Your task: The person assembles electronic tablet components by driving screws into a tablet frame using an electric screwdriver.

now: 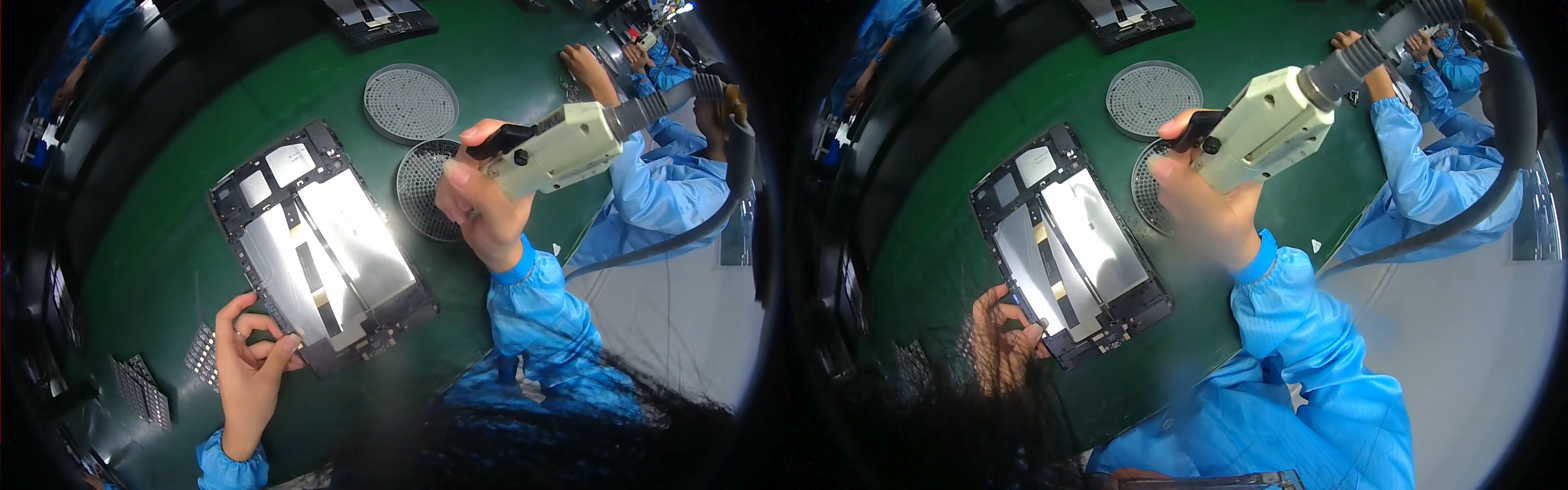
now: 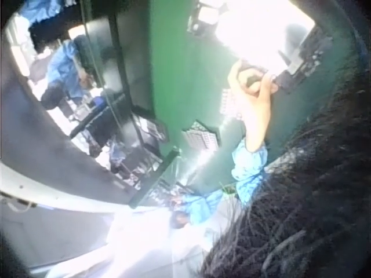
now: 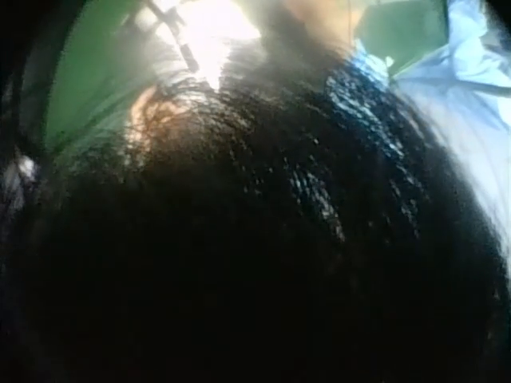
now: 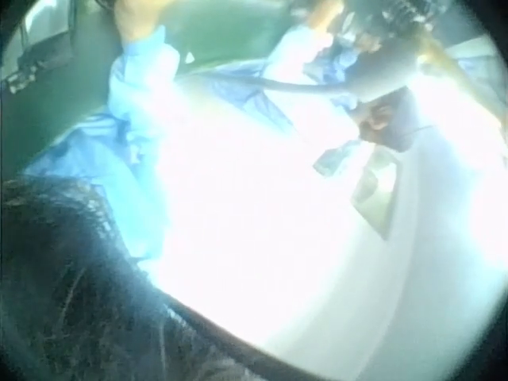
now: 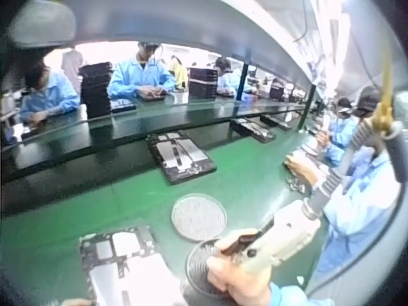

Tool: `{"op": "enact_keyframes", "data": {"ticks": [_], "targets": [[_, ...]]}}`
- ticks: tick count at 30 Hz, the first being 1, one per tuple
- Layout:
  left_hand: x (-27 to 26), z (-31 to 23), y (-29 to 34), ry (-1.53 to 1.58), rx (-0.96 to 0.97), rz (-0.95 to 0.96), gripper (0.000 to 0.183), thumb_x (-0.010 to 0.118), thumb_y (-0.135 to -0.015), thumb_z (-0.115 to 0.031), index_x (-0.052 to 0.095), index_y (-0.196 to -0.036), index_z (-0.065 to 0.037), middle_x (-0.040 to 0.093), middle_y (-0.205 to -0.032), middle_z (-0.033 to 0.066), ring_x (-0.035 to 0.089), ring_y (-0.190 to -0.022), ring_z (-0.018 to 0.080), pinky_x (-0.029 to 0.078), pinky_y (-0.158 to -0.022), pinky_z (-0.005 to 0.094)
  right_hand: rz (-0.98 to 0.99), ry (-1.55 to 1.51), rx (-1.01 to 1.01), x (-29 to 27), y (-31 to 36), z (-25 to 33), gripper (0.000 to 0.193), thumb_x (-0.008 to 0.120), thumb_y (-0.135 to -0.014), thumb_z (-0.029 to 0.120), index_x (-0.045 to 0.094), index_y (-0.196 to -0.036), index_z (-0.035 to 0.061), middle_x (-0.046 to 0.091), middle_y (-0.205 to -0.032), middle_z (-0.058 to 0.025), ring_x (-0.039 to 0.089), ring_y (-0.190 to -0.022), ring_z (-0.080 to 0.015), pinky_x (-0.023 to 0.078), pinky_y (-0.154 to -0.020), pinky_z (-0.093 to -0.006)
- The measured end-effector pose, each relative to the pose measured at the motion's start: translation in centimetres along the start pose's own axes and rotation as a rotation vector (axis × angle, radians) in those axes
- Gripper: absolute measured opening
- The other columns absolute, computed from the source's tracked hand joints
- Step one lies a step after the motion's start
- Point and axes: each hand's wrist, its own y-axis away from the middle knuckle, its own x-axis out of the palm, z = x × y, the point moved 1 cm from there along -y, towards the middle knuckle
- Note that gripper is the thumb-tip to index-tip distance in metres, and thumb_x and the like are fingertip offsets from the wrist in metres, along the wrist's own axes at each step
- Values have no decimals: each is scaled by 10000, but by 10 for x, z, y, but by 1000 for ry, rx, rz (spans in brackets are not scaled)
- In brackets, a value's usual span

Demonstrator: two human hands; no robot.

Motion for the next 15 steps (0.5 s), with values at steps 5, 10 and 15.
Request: {"op": "enact_keyframes", "data": {"ticks": [5, 10, 15], "targets": [[0, 3, 1, 52, 18, 10, 591, 618, -860, 114, 317, -1359, 11, 511, -968, 72, 664, -738, 130, 581, -640, 228, 8, -17, 42, 0, 1, -2, 291, 564, -856, -33, 473, -1131, -5, 431, -589, -42, 355, -406, -96, 303, -376, -263], [1, -2, 1, 54, -3, 6, 594, 617, -861, 114, 316, -1362, 10, 511, -969, 73, 666, -745, 132, 581, -649, 229, 23, -1, 78, 2, 2, 0, 302, 578, -849, -43, 475, -1130, -5, 445, -598, -48, 361, -414, -97, 311, -379, -263], [-4, -1, 3, 84, 6, -16, 598, 614, -861, 117, 316, -1366, 3, 509, -968, 73, 663, -739, 131, 580, -650, 232, -10, -5, 76, 9, 1, -5, 273, 615, -840, -27, 475, -1071, 13, 474, -663, -53, 389, -443, -94, 325, -384, -253]]}}
